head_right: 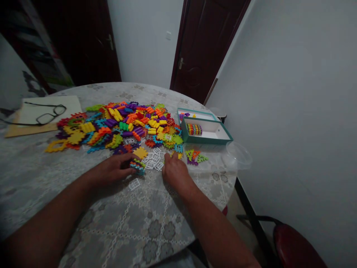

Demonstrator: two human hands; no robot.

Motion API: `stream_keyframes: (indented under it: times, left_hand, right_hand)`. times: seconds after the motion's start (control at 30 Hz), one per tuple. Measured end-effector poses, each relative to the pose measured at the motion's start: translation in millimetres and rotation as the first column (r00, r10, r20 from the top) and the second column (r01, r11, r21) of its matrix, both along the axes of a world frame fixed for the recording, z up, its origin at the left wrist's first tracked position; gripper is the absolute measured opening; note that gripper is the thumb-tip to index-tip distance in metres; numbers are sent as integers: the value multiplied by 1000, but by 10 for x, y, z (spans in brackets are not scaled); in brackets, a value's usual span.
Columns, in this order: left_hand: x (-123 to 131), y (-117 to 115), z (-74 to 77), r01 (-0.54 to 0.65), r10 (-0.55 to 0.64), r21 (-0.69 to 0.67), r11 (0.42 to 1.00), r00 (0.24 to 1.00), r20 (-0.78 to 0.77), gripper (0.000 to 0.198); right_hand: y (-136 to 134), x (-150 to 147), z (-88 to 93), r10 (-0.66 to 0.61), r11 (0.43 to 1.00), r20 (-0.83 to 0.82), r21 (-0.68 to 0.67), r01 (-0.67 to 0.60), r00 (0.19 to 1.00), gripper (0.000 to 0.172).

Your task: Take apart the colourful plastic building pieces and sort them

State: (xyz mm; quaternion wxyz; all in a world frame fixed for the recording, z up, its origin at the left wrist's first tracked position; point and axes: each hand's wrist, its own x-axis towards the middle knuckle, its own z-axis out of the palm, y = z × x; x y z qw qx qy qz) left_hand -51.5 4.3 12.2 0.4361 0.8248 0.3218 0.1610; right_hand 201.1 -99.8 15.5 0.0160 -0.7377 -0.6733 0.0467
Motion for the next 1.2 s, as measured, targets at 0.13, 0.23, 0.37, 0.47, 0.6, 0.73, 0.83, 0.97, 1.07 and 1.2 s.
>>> stream_keyframes:
  times: [0.13, 0.23, 0.37, 0.47, 0.6, 0.73, 0.83, 0.97, 1.07, 1.2]
  left_hand:
    - [-19, -10, 0, 21, -22, -65, 998, 1000, -12, 34]
    - [-26, -10, 1, 16, -18, -72, 997, 1000, -25, 33]
    - [-31, -14, 3, 44, -44, -102, 994, 999, 4, 30]
    - [-39, -15, -2, 54, -54, -100, 993, 999, 4, 33]
    - [-53, -7, -15, 37, -40, -80, 996, 999, -30, 37]
    - [-61, -11, 9, 20, -24, -56, 998, 997, -68, 33]
    - [-69, -25, 47, 13, -18, -58, 998, 997, -75, 33]
    - [-96, -27, 68, 21, -26, -76, 997, 998, -63, 33]
    - [-124, -6, 38, 34, -38, -83, 996, 998, -55, 32]
    - [-146, 24, -28, 58, -61, -96, 994, 998, -32, 30]
  right_hand:
    - [-72, 12, -25, -40, 997, -59, 57, 44, 997, 36]
    - [-93, 48, -82, -15, 988, -162, 148, 39, 987, 38]
    - [-89, 93, -155, 125, 955, -315, 295, -28, 941, 31]
    - [-99, 132, -84, 210, 916, -364, 397, -53, 907, 30]
    - [-173, 331, 206, 178, 860, -342, 510, 23, 923, 26]
    - [-262, 750, 374, 1, 829, -316, 530, 176, 949, 24]
    - [-285, 1056, 318, -80, 858, -261, 473, 200, 962, 25]
    - [-223, 1111, 272, -99, 799, -110, 583, 145, 989, 31]
    - [-105, 793, 331, 94, 813, -136, 582, 3, 986, 27]
    - [173, 188, 313, 373, 872, -233, 420, -253, 898, 27]
